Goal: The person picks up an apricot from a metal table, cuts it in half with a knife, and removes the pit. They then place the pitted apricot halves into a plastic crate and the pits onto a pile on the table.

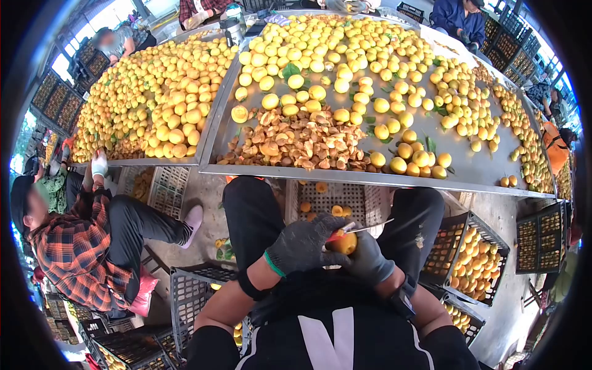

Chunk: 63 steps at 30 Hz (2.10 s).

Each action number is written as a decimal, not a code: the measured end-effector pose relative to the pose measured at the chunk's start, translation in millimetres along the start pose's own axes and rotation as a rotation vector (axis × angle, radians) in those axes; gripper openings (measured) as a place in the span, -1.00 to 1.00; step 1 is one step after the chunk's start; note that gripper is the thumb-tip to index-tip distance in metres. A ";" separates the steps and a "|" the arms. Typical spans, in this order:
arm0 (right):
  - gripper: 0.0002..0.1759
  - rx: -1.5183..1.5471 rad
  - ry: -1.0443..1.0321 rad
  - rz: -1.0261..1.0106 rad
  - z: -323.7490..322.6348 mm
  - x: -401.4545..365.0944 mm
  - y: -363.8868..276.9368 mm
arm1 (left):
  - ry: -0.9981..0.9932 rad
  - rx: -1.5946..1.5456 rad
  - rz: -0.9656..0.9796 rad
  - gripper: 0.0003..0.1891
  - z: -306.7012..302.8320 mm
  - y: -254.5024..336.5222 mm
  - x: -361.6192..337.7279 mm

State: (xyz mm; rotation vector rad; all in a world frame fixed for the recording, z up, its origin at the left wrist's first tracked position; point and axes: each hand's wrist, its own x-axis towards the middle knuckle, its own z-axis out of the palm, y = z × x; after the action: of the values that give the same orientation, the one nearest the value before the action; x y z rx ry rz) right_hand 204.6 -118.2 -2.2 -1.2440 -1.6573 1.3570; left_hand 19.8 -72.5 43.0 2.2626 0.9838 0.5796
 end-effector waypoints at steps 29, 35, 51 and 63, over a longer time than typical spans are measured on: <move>-0.43 -0.051 0.236 -0.199 0.5 26.8 -3.2 | 0.233 0.029 0.072 -0.39 10.7 -6.9 1.4; -0.38 0.401 0.153 -0.017 21.8 27.4 55.5 | 0.150 0.173 0.271 -0.44 6.5 -7.7 -0.4; -0.83 -0.280 0.567 -0.312 -12.4 37.1 7.7 | 0.186 -1.751 -0.500 -0.70 40.5 -13.6 13.5; -0.62 1.392 0.176 0.328 -25.3 14.1 29.4 | 0.230 -0.862 -0.450 -0.74 16.1 -32.8 11.4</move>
State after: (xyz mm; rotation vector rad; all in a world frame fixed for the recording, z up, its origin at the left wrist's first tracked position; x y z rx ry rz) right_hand 230.5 -95.8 -25.3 -0.6841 -0.1146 1.9245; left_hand 20.1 -51.5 11.0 1.1953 1.0383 0.8596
